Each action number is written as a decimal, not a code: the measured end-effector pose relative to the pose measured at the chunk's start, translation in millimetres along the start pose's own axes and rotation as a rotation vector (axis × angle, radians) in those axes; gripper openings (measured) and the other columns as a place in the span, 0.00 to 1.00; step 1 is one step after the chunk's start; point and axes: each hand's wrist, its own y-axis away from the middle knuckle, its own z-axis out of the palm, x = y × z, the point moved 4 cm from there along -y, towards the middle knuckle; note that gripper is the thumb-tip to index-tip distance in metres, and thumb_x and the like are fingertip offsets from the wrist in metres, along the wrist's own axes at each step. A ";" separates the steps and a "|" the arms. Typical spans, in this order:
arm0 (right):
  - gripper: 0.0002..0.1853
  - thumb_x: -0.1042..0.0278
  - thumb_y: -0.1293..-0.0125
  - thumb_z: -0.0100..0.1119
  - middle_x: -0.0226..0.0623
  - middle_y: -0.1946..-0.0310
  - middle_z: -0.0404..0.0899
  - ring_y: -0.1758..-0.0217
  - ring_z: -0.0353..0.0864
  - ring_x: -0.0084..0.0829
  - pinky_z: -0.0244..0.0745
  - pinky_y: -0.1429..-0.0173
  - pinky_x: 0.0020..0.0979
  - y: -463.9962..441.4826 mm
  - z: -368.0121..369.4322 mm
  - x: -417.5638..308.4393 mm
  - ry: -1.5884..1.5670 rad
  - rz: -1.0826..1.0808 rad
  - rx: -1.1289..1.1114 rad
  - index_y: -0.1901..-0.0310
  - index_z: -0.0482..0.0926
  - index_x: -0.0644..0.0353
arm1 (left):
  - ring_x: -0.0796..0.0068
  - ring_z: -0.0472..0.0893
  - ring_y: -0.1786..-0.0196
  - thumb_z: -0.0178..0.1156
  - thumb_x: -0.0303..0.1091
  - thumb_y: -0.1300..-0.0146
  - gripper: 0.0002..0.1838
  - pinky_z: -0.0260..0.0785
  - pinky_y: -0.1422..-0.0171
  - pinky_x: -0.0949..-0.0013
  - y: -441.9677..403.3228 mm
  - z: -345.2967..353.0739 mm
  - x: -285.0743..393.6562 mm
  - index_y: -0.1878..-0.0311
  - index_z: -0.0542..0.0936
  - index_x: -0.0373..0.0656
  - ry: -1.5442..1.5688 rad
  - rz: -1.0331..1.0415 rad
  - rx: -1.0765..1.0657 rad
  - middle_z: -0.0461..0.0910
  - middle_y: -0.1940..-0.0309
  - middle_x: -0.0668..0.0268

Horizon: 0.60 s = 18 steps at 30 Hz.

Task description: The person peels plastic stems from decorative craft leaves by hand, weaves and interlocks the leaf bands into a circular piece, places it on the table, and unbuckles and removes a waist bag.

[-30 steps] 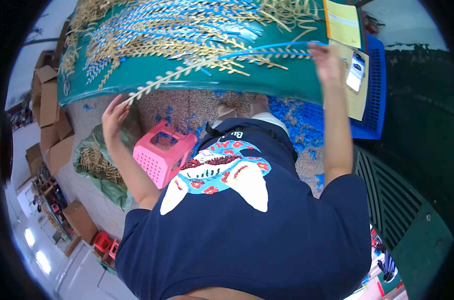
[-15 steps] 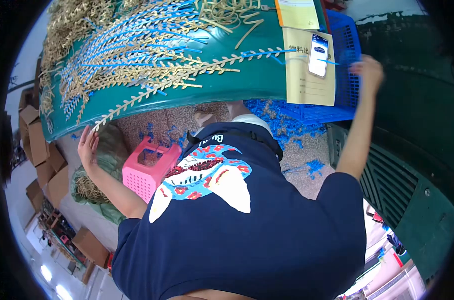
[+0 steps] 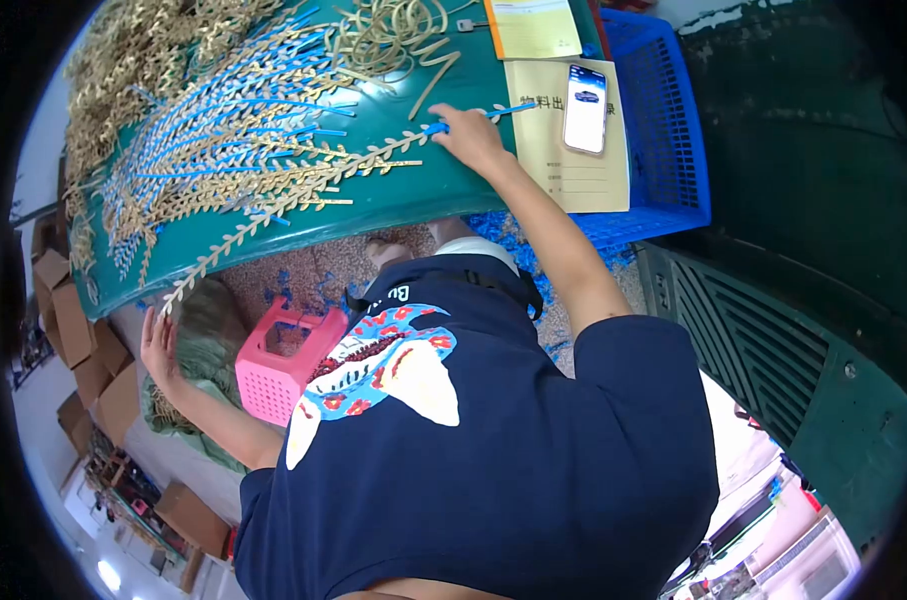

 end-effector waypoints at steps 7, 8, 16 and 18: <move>0.09 0.68 0.44 0.61 0.40 0.76 0.81 0.74 0.81 0.33 0.76 0.69 0.32 0.6 2.7 26.7 -0.314 0.145 0.133 0.64 0.81 0.64 | 0.77 0.79 0.59 0.57 0.23 0.39 0.24 0.74 0.53 0.76 14.9 -9.6 31.7 0.38 0.67 0.37 0.388 0.189 -0.059 0.78 0.55 0.60; 0.09 0.69 0.43 0.61 0.39 0.77 0.81 0.77 0.80 0.28 0.75 0.72 0.28 4.8 -5.7 29.5 -0.473 0.244 0.125 0.65 0.81 0.66 | 0.77 0.79 0.59 0.56 0.23 0.39 0.25 0.74 0.53 0.77 21.3 -14.7 41.8 0.38 0.67 0.37 0.512 0.237 -0.076 0.78 0.55 0.60; 0.08 0.73 0.44 0.62 0.38 0.79 0.79 0.82 0.77 0.22 0.75 0.79 0.22 18.5 -33.1 60.5 -0.682 0.441 0.125 0.66 0.79 0.71 | 0.75 0.79 0.72 0.46 0.32 0.36 0.14 0.73 0.61 0.68 89.9 -164.0 137.6 0.76 0.75 0.39 1.514 0.754 -0.090 0.79 0.79 0.67; 0.08 0.73 0.44 0.61 0.38 0.79 0.79 0.82 0.77 0.22 0.75 0.79 0.23 21.0 -28.1 59.1 -0.687 0.432 0.105 0.67 0.79 0.71 | 0.73 0.79 0.70 0.48 0.31 0.38 0.12 0.72 0.61 0.66 112.0 -239.9 149.0 0.77 0.75 0.40 1.478 0.990 -0.032 0.79 0.77 0.66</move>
